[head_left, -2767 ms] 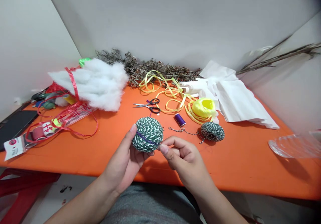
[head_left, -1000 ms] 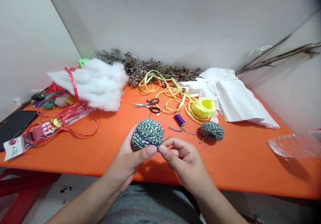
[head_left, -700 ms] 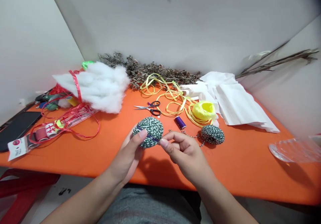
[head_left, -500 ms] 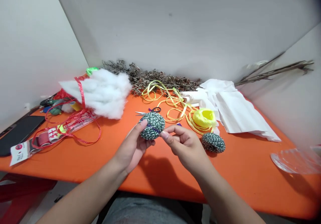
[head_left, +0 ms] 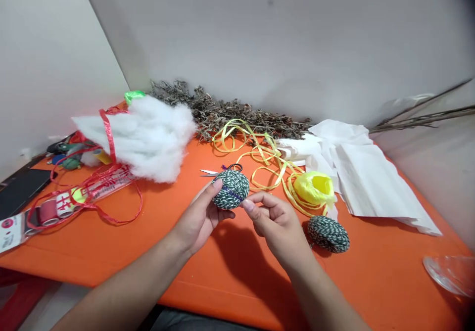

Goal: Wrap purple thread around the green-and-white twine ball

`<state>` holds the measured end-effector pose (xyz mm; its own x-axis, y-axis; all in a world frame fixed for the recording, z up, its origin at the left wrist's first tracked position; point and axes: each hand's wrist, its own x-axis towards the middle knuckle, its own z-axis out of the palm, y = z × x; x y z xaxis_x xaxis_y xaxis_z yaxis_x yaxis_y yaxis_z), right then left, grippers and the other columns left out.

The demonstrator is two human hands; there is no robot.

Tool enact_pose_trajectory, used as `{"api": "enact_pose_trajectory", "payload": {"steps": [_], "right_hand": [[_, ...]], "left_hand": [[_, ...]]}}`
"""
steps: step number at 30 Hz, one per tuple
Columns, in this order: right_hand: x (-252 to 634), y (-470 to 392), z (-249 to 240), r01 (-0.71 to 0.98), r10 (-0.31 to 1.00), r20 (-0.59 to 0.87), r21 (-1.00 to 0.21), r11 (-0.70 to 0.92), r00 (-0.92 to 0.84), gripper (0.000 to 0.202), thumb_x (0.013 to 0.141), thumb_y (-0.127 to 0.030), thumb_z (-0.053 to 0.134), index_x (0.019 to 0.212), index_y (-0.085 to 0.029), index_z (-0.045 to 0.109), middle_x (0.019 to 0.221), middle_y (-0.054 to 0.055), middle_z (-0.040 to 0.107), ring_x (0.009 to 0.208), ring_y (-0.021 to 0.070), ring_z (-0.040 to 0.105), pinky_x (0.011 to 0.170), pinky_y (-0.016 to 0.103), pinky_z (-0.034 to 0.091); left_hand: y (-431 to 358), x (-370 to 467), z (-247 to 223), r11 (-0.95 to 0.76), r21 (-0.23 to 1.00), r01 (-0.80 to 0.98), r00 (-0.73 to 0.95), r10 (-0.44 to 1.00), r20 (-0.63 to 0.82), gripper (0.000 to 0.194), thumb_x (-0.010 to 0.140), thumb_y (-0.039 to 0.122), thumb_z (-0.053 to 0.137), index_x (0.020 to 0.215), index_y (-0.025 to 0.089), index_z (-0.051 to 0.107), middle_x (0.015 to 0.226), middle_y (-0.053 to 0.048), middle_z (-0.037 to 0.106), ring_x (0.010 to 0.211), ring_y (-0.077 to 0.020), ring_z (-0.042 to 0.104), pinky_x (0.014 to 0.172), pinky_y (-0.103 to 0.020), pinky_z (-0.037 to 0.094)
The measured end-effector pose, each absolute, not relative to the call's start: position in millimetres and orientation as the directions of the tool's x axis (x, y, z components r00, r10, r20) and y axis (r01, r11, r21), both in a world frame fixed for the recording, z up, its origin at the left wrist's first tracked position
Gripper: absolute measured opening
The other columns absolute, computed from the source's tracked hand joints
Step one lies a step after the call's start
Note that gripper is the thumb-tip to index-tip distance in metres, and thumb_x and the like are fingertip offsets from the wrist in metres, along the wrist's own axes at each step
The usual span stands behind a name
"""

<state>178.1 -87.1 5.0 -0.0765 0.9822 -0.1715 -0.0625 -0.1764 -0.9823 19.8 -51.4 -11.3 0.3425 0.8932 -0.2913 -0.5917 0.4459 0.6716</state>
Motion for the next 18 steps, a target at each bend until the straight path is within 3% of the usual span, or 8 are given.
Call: {"api": "enact_pose_trajectory", "payload": {"steps": [14, 18], "right_hand": [[180.5, -87.0, -2.3, -0.135, 0.967, -0.232, -0.96, -0.245, -0.107, 0.032, 0.089, -0.049, 0.07, 0.084, -0.017, 0.066, 0.05, -0.011, 0.034, 0.047, 0.0069, 0.018, 0.046, 0.024, 0.016], [181.3, -86.2, -2.0, -0.148, 0.962, -0.248, -0.953, -0.264, -0.117, 0.032, 0.088, -0.048, 0.07, 0.084, -0.018, 0.066, 0.052, -0.008, 0.046, 0.047, 0.007, 0.024, 0.047, 0.023, 0.02]], "left_hand": [[-51.5, 19.3, -13.3, 0.545, 0.593, -0.593, 0.339, 0.837, -0.43, 0.026, 0.092, 0.036, 0.065, 0.107, 0.016, 0.073, 0.097, -0.009, 0.076, 0.074, -0.017, 0.069, 0.056, -0.024, 0.06], [-51.1, 19.4, -14.1, 0.568, 0.58, -0.584, 0.337, 0.819, -0.464, 0.027, 0.09, 0.038, 0.067, 0.105, 0.016, 0.072, 0.096, -0.009, 0.075, 0.072, -0.016, 0.068, 0.054, -0.024, 0.06]]}}
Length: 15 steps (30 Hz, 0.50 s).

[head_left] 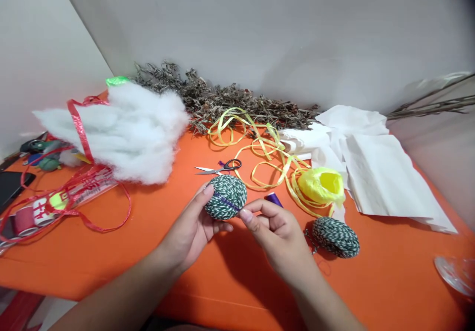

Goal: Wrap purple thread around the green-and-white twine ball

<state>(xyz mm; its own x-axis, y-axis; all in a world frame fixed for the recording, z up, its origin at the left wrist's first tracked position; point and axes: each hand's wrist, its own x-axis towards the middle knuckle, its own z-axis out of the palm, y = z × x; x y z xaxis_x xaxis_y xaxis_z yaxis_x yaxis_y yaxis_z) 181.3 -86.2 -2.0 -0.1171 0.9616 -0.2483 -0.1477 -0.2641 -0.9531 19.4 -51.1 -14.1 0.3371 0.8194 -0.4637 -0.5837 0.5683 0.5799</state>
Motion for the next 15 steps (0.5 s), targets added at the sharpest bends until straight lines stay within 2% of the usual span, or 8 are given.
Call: {"api": "enact_pose_trajectory", "payload": {"steps": [2, 4, 7, 10, 15], "right_hand": [[181, -86, -2, -0.141, 0.955, -0.272, -0.947, -0.288, -0.12, 0.031, 0.088, -0.048, 0.07, 0.085, -0.018, 0.066, 0.06, -0.003, 0.058, 0.05, 0.0078, 0.033, 0.048, 0.023, 0.024], [180, -86, -2, -0.138, 0.95, -0.287, -0.943, -0.302, -0.119, 0.03, 0.088, -0.047, 0.071, 0.084, -0.018, 0.067, 0.066, 0.0, 0.063, 0.053, 0.0086, 0.039, 0.05, 0.023, 0.027], [179, -86, -3, -0.138, 0.947, -0.294, -0.94, -0.311, -0.13, 0.03, 0.088, -0.046, 0.071, 0.08, -0.018, 0.065, 0.059, -0.004, 0.055, 0.05, 0.0076, 0.035, 0.049, 0.022, 0.026], [178, -85, -4, -0.143, 0.943, -0.302, -0.936, -0.322, -0.142, 0.03, 0.088, -0.046, 0.07, 0.078, -0.018, 0.064, 0.052, -0.009, 0.041, 0.047, 0.0065, 0.023, 0.047, 0.022, 0.023], [180, -83, -8, -0.164, 0.931, -0.339, -0.919, -0.359, -0.136, 0.032, 0.087, -0.048, 0.07, 0.079, -0.018, 0.064, 0.053, -0.008, 0.043, 0.047, 0.0069, 0.026, 0.047, 0.022, 0.023]], "left_hand": [[-53, 20, -16, 0.59, 0.569, -0.573, 0.344, 0.803, -0.486, 0.03, 0.088, 0.04, 0.07, 0.105, 0.016, 0.071, 0.097, -0.009, 0.075, 0.073, -0.0166, 0.068, 0.056, -0.025, 0.06], [-56, 21, -17, 0.59, 0.59, -0.552, 0.334, 0.804, -0.491, 0.034, 0.082, 0.04, 0.078, 0.104, 0.016, 0.07, 0.098, -0.009, 0.075, 0.077, -0.0181, 0.069, 0.06, -0.026, 0.061], [-60, 22, -19, 0.565, 0.648, -0.511, 0.296, 0.823, -0.484, 0.04, 0.074, 0.033, 0.085, 0.106, 0.017, 0.068, 0.1, -0.008, 0.075, 0.087, -0.0219, 0.071, 0.069, -0.029, 0.06], [-61, 24, -22, 0.58, 0.657, -0.482, 0.3, 0.813, -0.499, 0.04, 0.077, 0.033, 0.082, 0.111, 0.019, 0.066, 0.106, -0.009, 0.075, 0.098, -0.0264, 0.07, 0.079, -0.035, 0.059], [-57, 28, -29, 0.598, 0.647, -0.472, 0.285, 0.799, -0.53, 0.036, 0.083, 0.038, 0.077, 0.109, 0.015, 0.068, 0.112, -0.012, 0.073, 0.101, -0.0258, 0.067, 0.08, -0.033, 0.054]]}}
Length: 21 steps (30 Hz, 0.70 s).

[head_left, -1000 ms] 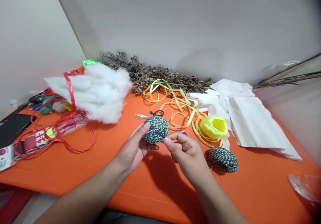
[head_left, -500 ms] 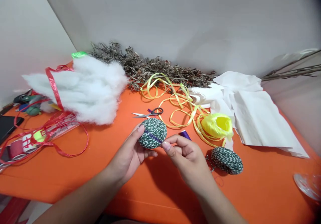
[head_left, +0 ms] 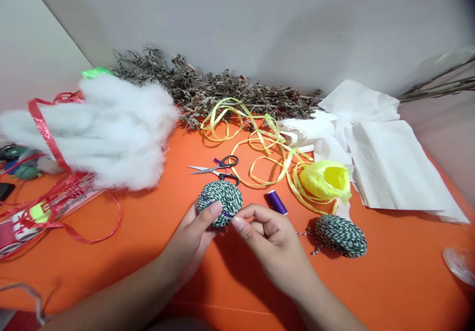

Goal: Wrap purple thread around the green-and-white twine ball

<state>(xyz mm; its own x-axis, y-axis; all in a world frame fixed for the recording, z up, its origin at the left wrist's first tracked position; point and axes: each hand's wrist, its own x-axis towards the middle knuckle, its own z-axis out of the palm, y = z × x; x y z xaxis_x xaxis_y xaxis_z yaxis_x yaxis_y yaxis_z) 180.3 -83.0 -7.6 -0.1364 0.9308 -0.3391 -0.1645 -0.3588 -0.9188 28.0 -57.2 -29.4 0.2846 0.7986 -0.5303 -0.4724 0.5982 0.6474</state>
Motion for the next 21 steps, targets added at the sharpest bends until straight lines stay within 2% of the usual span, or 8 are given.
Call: {"api": "enact_pose_trajectory", "payload": {"steps": [3, 6, 8, 10, 12, 14, 17, 21], "right_hand": [[181, -81, -12, -0.185, 0.939, -0.321, -0.922, -0.339, -0.123, 0.028, 0.089, -0.045, 0.07, 0.081, -0.018, 0.066, 0.057, -0.006, 0.053, 0.049, 0.0077, 0.035, 0.051, 0.022, 0.032], [182, -80, -16, -0.214, 0.946, -0.304, -0.923, -0.321, -0.11, 0.025, 0.091, -0.042, 0.068, 0.082, -0.018, 0.068, 0.068, -0.001, 0.065, 0.057, 0.0103, 0.049, 0.06, 0.023, 0.041], [185, -79, -17, -0.211, 0.939, -0.32, -0.916, -0.34, -0.123, 0.026, 0.092, -0.043, 0.067, 0.082, -0.018, 0.068, 0.071, 0.001, 0.067, 0.062, 0.0121, 0.053, 0.062, 0.024, 0.042], [189, -77, -17, -0.17, 0.917, -0.374, -0.904, -0.393, -0.137, 0.031, 0.091, -0.046, 0.067, 0.082, -0.017, 0.067, 0.065, 0.0, 0.063, 0.056, 0.0104, 0.046, 0.055, 0.022, 0.035], [193, -74, -15, -0.125, 0.891, -0.434, -0.885, -0.449, -0.132, 0.035, 0.089, -0.05, 0.068, 0.082, -0.016, 0.066, 0.054, -0.006, 0.049, 0.049, 0.0076, 0.029, 0.049, 0.022, 0.022], [195, -71, -13, -0.112, 0.872, -0.475, -0.866, -0.487, -0.119, 0.037, 0.088, -0.051, 0.069, 0.081, -0.015, 0.064, 0.05, -0.01, 0.035, 0.048, 0.0067, 0.017, 0.047, 0.022, 0.015], [194, -70, -13, -0.125, 0.867, -0.487, -0.858, -0.498, -0.11, 0.037, 0.087, -0.051, 0.07, 0.08, -0.015, 0.063, 0.05, -0.012, 0.028, 0.048, 0.0064, 0.015, 0.047, 0.023, 0.013], [191, -74, -18, -0.146, 0.902, -0.416, -0.891, -0.429, -0.111, 0.032, 0.09, -0.046, 0.068, 0.082, -0.015, 0.067, 0.05, -0.012, 0.025, 0.048, 0.0064, 0.013, 0.046, 0.022, 0.015]], "left_hand": [[-53, 29, -32, 0.601, 0.635, -0.486, 0.294, 0.796, -0.528, 0.034, 0.082, 0.039, 0.077, 0.105, 0.014, 0.07, 0.105, -0.012, 0.074, 0.087, -0.0206, 0.066, 0.071, -0.028, 0.052], [-45, 25, -33, 0.59, 0.655, -0.472, 0.332, 0.807, -0.488, 0.031, 0.074, 0.038, 0.084, 0.09, 0.014, 0.072, 0.084, -0.008, 0.073, 0.069, -0.0156, 0.063, 0.061, -0.024, 0.052], [-41, 21, -35, 0.609, 0.653, -0.451, 0.381, 0.793, -0.476, 0.03, 0.072, 0.036, 0.086, 0.088, 0.014, 0.073, 0.078, -0.007, 0.072, 0.065, -0.0153, 0.064, 0.059, -0.023, 0.053], [-36, 18, -36, 0.637, 0.643, -0.426, 0.407, 0.769, -0.493, 0.034, 0.074, 0.037, 0.084, 0.097, 0.015, 0.074, 0.084, -0.01, 0.074, 0.066, -0.016, 0.067, 0.059, -0.023, 0.054], [-33, 17, -37, 0.666, 0.619, -0.415, 0.413, 0.745, -0.524, 0.04, 0.076, 0.039, 0.082, 0.106, 0.016, 0.073, 0.095, -0.012, 0.075, 0.072, -0.0186, 0.07, 0.06, -0.025, 0.058], [-29, 16, -37, 0.687, 0.601, -0.409, 0.42, 0.726, -0.544, 0.042, 0.077, 0.039, 0.081, 0.111, 0.017, 0.072, 0.102, -0.013, 0.075, 0.078, -0.0209, 0.072, 0.062, -0.027, 0.061], [-26, 16, -40, 0.693, 0.596, -0.406, 0.429, 0.721, -0.544, 0.04, 0.079, 0.038, 0.079, 0.113, 0.018, 0.071, 0.108, -0.013, 0.074, 0.085, -0.0219, 0.073, 0.066, -0.028, 0.063], [-24, 14, -48, 0.7, 0.588, -0.405, 0.49, 0.709, -0.507, 0.048, 0.079, 0.046, 0.078, 0.118, 0.02, 0.068, 0.108, -0.012, 0.074, 0.088, -0.0226, 0.072, 0.069, -0.03, 0.063]]}}
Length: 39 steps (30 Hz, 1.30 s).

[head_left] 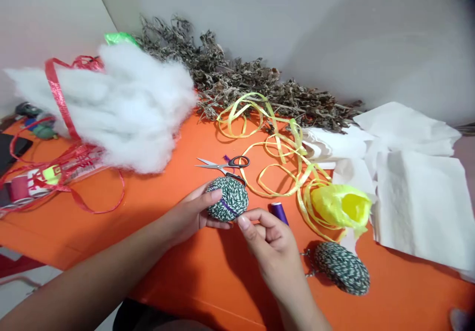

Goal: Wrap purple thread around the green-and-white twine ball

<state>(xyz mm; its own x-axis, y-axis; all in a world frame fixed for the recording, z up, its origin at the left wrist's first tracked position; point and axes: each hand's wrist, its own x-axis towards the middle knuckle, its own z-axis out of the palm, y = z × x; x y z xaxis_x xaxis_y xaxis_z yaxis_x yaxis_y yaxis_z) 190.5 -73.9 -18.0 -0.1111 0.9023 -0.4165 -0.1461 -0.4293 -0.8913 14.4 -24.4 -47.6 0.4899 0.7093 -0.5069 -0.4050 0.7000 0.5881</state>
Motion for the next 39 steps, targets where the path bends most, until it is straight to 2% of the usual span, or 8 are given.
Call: {"api": "enact_pose_trajectory", "payload": {"steps": [2, 8, 14, 18, 27, 30, 35, 39], "right_hand": [[189, -76, -21, -0.16, 0.921, -0.376, -0.907, -0.389, -0.102, 0.028, 0.091, -0.043, 0.068, 0.082, -0.016, 0.068, 0.051, -0.011, 0.025, 0.048, 0.0067, 0.014, 0.046, 0.022, 0.018], [184, -79, -25, -0.215, 0.955, -0.279, -0.931, -0.294, -0.098, 0.023, 0.092, -0.038, 0.07, 0.082, -0.017, 0.068, 0.056, -0.008, 0.041, 0.05, 0.0067, 0.021, 0.046, 0.022, 0.018], [185, -77, -25, -0.182, 0.95, -0.296, -0.933, -0.31, -0.101, 0.029, 0.092, -0.043, 0.069, 0.082, -0.016, 0.066, 0.052, -0.009, 0.042, 0.047, 0.0057, 0.019, 0.044, 0.021, 0.015], [185, -76, -23, -0.154, 0.947, -0.302, -0.936, -0.316, -0.11, 0.033, 0.09, -0.046, 0.07, 0.079, -0.016, 0.063, 0.049, -0.011, 0.034, 0.047, 0.0058, 0.016, 0.044, 0.022, 0.013], [184, -79, -23, -0.174, 0.958, -0.268, -0.943, -0.282, -0.102, 0.029, 0.09, -0.044, 0.07, 0.081, -0.017, 0.064, 0.05, -0.01, 0.035, 0.047, 0.0062, 0.018, 0.044, 0.023, 0.015], [184, -78, -20, -0.165, 0.954, -0.281, -0.941, -0.295, -0.103, 0.032, 0.089, -0.047, 0.07, 0.081, -0.017, 0.064, 0.052, -0.009, 0.039, 0.048, 0.0066, 0.021, 0.045, 0.023, 0.016], [185, -75, -16, -0.179, 0.954, -0.276, -0.939, -0.293, -0.114, 0.032, 0.088, -0.048, 0.071, 0.079, -0.018, 0.062, 0.05, -0.012, 0.031, 0.046, 0.0065, 0.016, 0.045, 0.023, 0.015], [185, -75, -20, -0.174, 0.953, -0.284, -0.938, -0.299, -0.109, 0.032, 0.089, -0.047, 0.07, 0.08, -0.017, 0.063, 0.053, -0.01, 0.035, 0.049, 0.0071, 0.017, 0.046, 0.023, 0.016]], "left_hand": [[-25, 14, -50, 0.696, 0.593, -0.405, 0.497, 0.712, -0.496, 0.049, 0.079, 0.049, 0.077, 0.117, 0.02, 0.067, 0.107, -0.011, 0.074, 0.088, -0.0221, 0.071, 0.071, -0.031, 0.063], [-30, 17, -46, 0.703, 0.595, -0.389, 0.437, 0.71, -0.553, 0.046, 0.081, 0.054, 0.074, 0.107, 0.017, 0.068, 0.093, -0.009, 0.074, 0.077, -0.0186, 0.068, 0.061, -0.027, 0.06], [-34, 18, -43, 0.601, 0.691, -0.403, 0.332, 0.799, -0.501, 0.044, 0.082, 0.054, 0.072, 0.108, 0.018, 0.068, 0.09, -0.006, 0.074, 0.076, -0.0171, 0.065, 0.065, -0.026, 0.055], [-33, 17, -43, 0.552, 0.725, -0.412, 0.302, 0.833, -0.463, 0.04, 0.083, 0.053, 0.072, 0.099, 0.017, 0.069, 0.078, -0.002, 0.07, 0.061, -0.0119, 0.058, 0.055, -0.022, 0.046], [-31, 22, -40, 0.61, 0.623, -0.489, 0.384, 0.792, -0.475, 0.045, 0.077, 0.056, 0.076, 0.096, 0.016, 0.071, 0.076, -0.003, 0.071, 0.055, -0.0128, 0.059, 0.046, -0.021, 0.045], [-31, 23, -39, 0.616, 0.619, -0.487, 0.383, 0.788, -0.482, 0.046, 0.077, 0.055, 0.076, 0.1, 0.016, 0.072, 0.078, -0.004, 0.073, 0.056, -0.0131, 0.062, 0.045, -0.02, 0.046], [-29, 24, -37, 0.625, 0.623, -0.47, 0.37, 0.781, -0.504, 0.046, 0.074, 0.055, 0.078, 0.095, 0.015, 0.07, 0.074, -0.004, 0.071, 0.056, -0.0147, 0.062, 0.045, -0.022, 0.047], [-30, 23, -40, 0.606, 0.664, -0.438, 0.331, 0.796, -0.508, 0.047, 0.076, 0.057, 0.075, 0.095, 0.015, 0.068, 0.075, -0.004, 0.07, 0.057, -0.0142, 0.061, 0.046, -0.022, 0.046]]}}
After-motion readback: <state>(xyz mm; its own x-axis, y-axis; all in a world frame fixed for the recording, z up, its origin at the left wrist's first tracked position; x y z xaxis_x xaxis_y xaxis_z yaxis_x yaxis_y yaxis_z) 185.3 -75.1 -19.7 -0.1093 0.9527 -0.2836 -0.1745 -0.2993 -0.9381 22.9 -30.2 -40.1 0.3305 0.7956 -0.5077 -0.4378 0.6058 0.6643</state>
